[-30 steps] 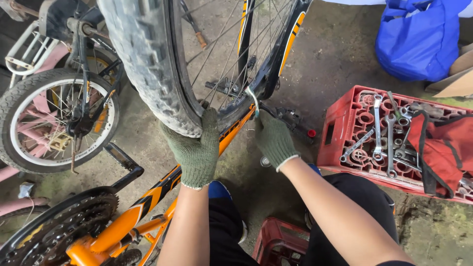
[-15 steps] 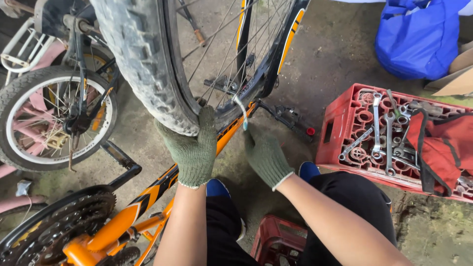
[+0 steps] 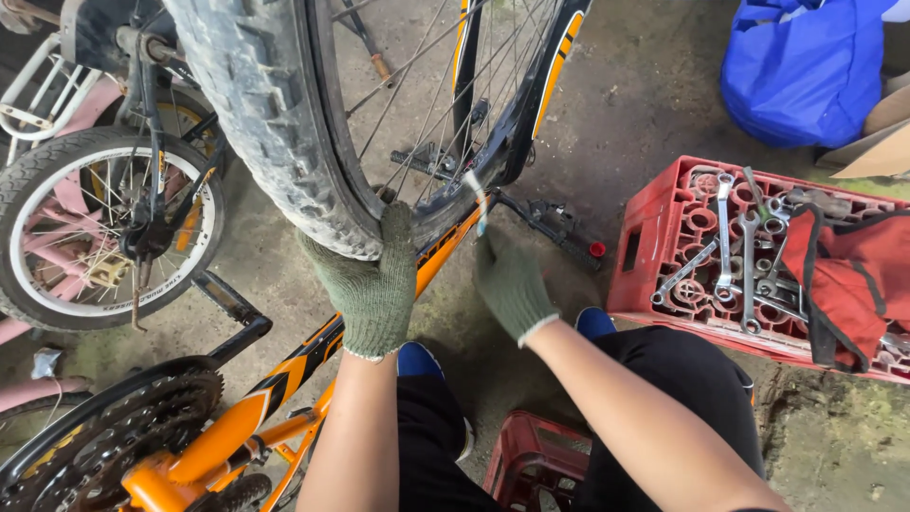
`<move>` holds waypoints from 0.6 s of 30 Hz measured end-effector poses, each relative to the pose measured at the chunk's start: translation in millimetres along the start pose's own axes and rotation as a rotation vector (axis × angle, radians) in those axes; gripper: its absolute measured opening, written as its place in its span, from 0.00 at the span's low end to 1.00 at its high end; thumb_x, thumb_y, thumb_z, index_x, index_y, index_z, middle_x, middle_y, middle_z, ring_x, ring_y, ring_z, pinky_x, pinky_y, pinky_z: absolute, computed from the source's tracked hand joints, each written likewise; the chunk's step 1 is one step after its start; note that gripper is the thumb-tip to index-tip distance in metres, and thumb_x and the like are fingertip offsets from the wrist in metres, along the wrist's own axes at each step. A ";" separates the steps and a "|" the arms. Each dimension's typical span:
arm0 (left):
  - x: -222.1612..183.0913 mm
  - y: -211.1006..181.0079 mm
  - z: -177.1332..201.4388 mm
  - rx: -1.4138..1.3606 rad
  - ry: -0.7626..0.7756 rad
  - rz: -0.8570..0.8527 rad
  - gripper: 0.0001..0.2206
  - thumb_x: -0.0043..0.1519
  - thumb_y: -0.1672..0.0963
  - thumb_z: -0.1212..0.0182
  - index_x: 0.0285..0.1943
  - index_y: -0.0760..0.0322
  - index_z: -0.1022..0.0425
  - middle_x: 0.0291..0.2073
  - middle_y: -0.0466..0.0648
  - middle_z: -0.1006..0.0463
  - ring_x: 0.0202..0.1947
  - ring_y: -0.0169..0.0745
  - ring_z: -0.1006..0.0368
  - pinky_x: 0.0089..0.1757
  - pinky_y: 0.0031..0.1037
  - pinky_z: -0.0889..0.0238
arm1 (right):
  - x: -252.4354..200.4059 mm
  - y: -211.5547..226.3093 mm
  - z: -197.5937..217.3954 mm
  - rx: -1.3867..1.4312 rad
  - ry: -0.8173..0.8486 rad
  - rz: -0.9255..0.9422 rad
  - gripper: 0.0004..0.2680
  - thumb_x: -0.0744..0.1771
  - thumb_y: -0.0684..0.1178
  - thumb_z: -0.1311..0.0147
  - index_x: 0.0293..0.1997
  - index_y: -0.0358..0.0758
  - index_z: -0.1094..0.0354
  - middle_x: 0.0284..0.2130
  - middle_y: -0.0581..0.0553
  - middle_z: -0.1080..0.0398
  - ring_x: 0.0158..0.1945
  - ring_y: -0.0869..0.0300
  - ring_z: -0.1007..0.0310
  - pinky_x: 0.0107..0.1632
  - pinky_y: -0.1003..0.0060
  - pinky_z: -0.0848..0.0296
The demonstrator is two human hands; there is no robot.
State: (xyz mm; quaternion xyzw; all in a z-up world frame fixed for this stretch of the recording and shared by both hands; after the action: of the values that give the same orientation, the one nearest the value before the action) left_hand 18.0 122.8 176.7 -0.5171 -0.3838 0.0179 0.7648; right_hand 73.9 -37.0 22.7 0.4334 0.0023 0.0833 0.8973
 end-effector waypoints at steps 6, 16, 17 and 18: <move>2.6 -4.0 0.5 -0.026 0.003 0.070 0.18 0.64 0.62 0.38 0.60 0.71 0.38 0.45 0.54 0.21 0.43 0.41 0.21 0.43 0.27 0.26 | -37.9 45.4 3.1 0.269 0.067 -0.170 0.14 0.74 0.52 0.65 0.55 0.36 0.31 0.53 0.36 0.25 0.53 0.53 0.25 0.58 0.68 0.31; -0.9 -1.8 -0.1 -0.033 -0.019 0.050 0.26 0.62 0.64 0.38 0.67 0.72 0.45 0.48 0.59 0.21 0.47 0.47 0.19 0.48 0.31 0.26 | 14.9 -6.9 4.1 0.036 -0.201 -0.001 0.11 0.72 0.52 0.55 0.39 0.37 0.26 0.30 0.33 0.22 0.41 0.40 0.20 0.40 0.53 0.20; -0.7 -2.2 -0.3 -0.047 -0.023 0.047 0.25 0.62 0.64 0.38 0.66 0.71 0.46 0.48 0.59 0.22 0.47 0.46 0.19 0.48 0.30 0.26 | 16.2 -9.9 -0.5 -0.125 -0.250 0.028 0.10 0.72 0.52 0.53 0.36 0.42 0.28 0.26 0.36 0.24 0.36 0.44 0.20 0.35 0.57 0.22; -0.3 -2.7 -0.8 -0.061 -0.026 0.044 0.25 0.63 0.64 0.38 0.66 0.71 0.46 0.49 0.59 0.24 0.46 0.45 0.19 0.47 0.30 0.25 | 17.5 -12.6 -5.6 -0.286 -0.298 0.058 0.10 0.72 0.52 0.51 0.33 0.47 0.30 0.22 0.39 0.25 0.32 0.49 0.20 0.29 0.61 0.24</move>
State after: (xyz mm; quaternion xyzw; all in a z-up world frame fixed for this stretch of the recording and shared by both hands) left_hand 17.3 120.8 178.5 -0.5481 -0.3828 0.0297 0.7431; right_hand 92.6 -37.7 10.7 0.3092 -0.1546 0.0437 0.9373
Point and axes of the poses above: each hand's wrist, its own x-axis towards the middle knuckle, its own z-axis out of the back of the hand, y = z × x, the point moved 7 cm from there along x, towards the middle knuckle
